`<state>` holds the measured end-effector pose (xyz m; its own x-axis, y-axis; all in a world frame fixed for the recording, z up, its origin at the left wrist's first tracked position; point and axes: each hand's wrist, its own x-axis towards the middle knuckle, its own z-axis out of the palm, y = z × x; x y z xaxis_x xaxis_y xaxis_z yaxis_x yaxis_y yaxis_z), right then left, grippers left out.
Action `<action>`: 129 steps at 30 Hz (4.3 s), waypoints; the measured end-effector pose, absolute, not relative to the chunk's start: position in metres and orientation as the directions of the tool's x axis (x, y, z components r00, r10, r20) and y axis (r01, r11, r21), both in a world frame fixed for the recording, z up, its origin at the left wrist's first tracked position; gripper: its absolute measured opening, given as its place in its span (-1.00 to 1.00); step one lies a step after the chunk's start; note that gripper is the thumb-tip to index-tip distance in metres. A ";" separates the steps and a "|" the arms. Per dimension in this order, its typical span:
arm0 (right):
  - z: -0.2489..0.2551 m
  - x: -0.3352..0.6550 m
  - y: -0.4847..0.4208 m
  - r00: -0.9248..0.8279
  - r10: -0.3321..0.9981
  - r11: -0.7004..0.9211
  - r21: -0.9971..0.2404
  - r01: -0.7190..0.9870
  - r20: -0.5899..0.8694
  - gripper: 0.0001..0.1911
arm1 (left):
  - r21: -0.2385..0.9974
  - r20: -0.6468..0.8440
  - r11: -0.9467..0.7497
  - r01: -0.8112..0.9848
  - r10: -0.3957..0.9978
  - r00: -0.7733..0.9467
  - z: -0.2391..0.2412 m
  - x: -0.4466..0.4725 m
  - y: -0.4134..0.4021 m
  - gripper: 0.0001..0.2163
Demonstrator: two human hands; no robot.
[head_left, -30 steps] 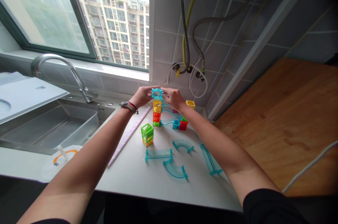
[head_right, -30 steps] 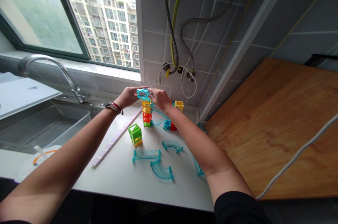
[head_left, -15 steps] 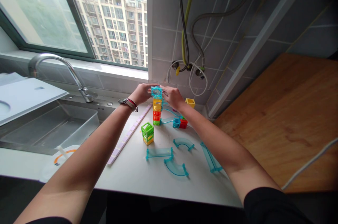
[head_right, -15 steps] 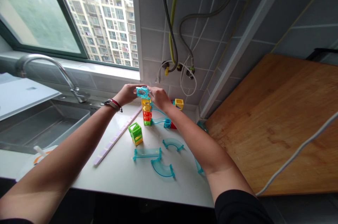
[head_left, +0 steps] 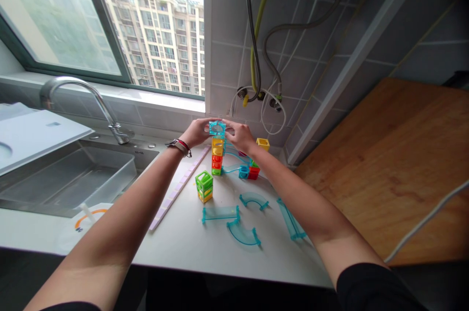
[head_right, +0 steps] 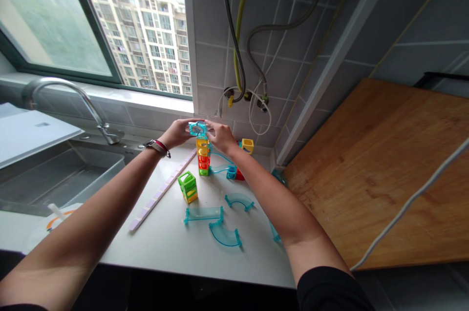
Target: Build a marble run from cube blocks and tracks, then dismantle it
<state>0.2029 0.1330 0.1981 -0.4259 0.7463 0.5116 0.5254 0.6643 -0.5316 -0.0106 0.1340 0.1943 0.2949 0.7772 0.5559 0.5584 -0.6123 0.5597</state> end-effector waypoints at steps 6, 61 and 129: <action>0.201 0.216 0.130 -0.332 0.769 0.638 -0.620 0.457 0.547 -0.45 | 0.603 0.485 -0.553 0.575 0.826 0.287 0.190 -0.013 0.133 -0.15; 0.091 0.259 -0.107 -0.163 0.953 0.299 -0.859 0.415 0.253 -0.69 | 0.833 0.469 -0.392 0.390 0.874 -0.124 0.054 0.014 -0.045 -0.58; 0.188 0.213 0.048 -0.184 0.635 0.763 -0.571 0.303 0.750 -0.42 | 0.901 0.426 -0.422 0.099 0.824 -0.374 0.186 0.029 -0.003 -0.46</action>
<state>0.2130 0.0481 0.1876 -0.1844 0.6348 0.7504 0.3028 0.7630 -0.5711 0.0293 -0.0030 0.1862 -0.3741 0.8236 0.4263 0.0987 -0.4217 0.9013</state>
